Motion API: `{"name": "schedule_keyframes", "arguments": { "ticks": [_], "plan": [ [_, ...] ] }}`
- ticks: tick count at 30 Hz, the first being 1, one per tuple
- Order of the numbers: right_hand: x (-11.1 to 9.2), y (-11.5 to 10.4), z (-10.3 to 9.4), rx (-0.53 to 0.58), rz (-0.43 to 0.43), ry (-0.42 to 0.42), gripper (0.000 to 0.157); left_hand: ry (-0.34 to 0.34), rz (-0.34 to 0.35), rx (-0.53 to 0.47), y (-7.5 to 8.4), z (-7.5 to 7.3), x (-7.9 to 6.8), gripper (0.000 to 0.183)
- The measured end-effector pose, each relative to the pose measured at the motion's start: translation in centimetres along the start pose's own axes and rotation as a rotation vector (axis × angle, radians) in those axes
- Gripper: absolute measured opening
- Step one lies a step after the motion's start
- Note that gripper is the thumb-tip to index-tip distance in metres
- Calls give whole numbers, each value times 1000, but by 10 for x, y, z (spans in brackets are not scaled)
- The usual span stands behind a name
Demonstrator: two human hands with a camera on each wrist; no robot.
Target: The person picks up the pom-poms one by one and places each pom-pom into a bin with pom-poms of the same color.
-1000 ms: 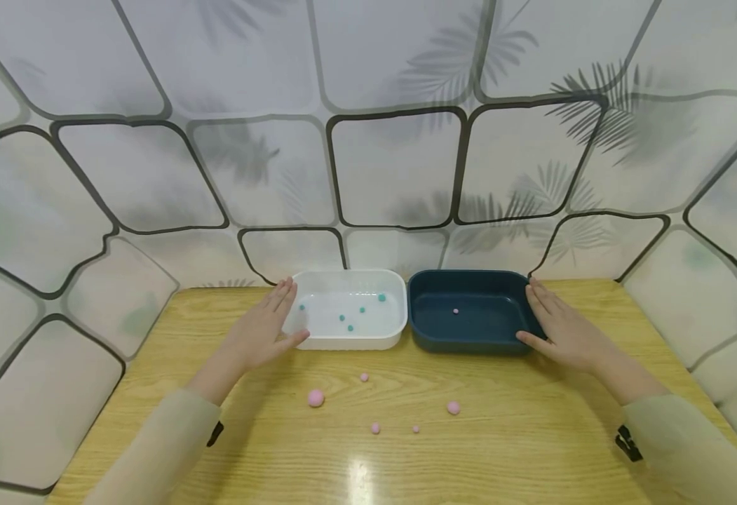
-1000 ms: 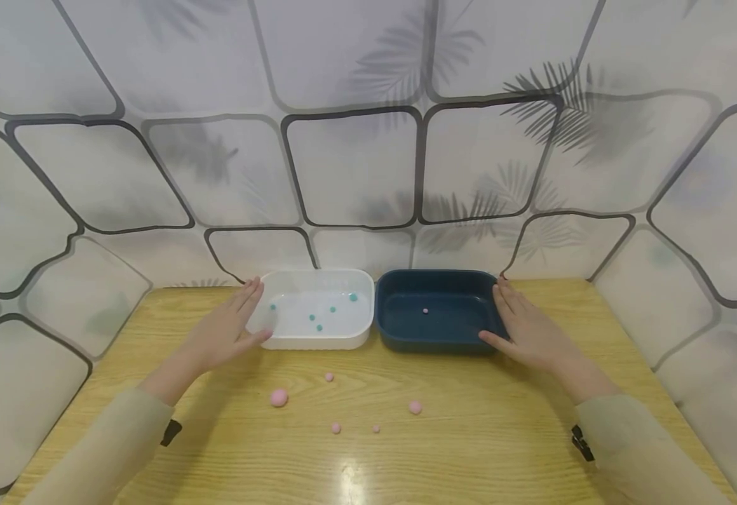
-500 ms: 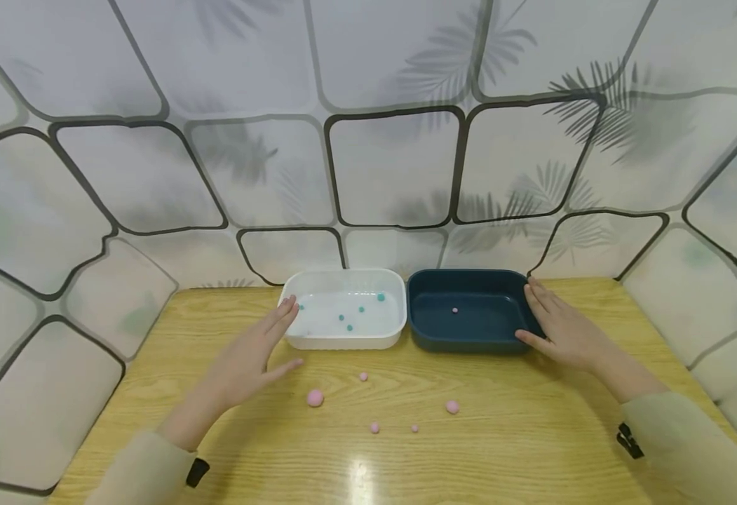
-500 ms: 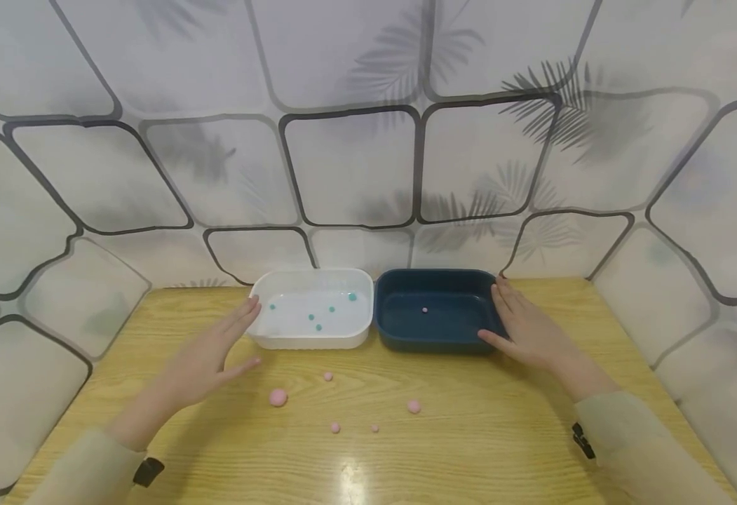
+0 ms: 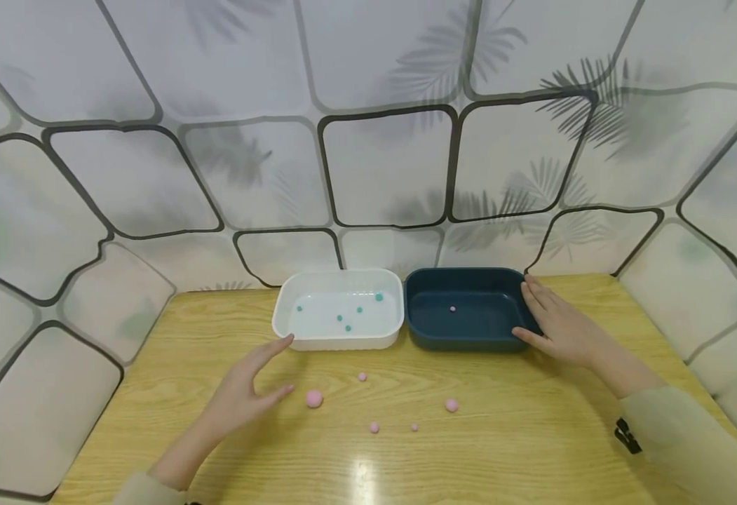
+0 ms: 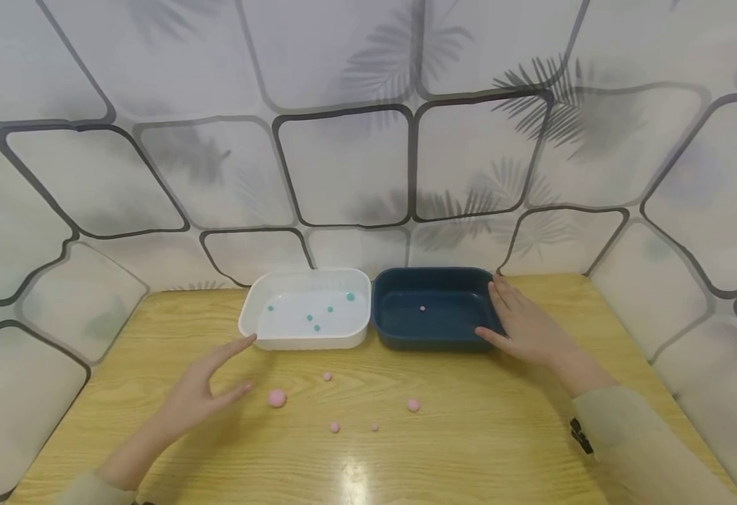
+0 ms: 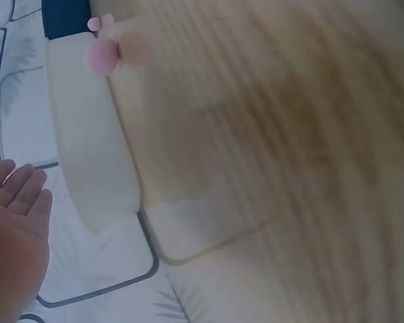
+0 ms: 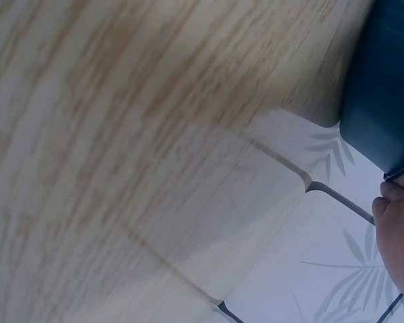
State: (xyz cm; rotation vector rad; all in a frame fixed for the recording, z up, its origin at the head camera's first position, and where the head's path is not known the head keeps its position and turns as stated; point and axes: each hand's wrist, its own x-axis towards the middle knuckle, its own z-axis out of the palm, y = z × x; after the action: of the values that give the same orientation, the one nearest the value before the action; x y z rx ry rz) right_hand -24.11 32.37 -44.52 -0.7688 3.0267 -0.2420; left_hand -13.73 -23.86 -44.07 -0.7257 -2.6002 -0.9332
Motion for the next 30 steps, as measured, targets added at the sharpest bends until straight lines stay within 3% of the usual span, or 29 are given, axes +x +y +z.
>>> {"name": "schedule_keyframes", "arguments": {
  "ticks": [7,14,17,30],
  "plan": [
    [2,-1,1,-8,-4,4,99,-81,-47,-43,-9,14,-11,55],
    [1,-1,0,0,-2,5,99,-186,-67,-242,-13,23,-12,49],
    [1,-1,0,2,2,3,99,-200,-76,-276,-13,27,-11,50],
    [1,1,1,4,4,-5,99,-231,-113,-178,-20,37,-6,44]
  ]
}}
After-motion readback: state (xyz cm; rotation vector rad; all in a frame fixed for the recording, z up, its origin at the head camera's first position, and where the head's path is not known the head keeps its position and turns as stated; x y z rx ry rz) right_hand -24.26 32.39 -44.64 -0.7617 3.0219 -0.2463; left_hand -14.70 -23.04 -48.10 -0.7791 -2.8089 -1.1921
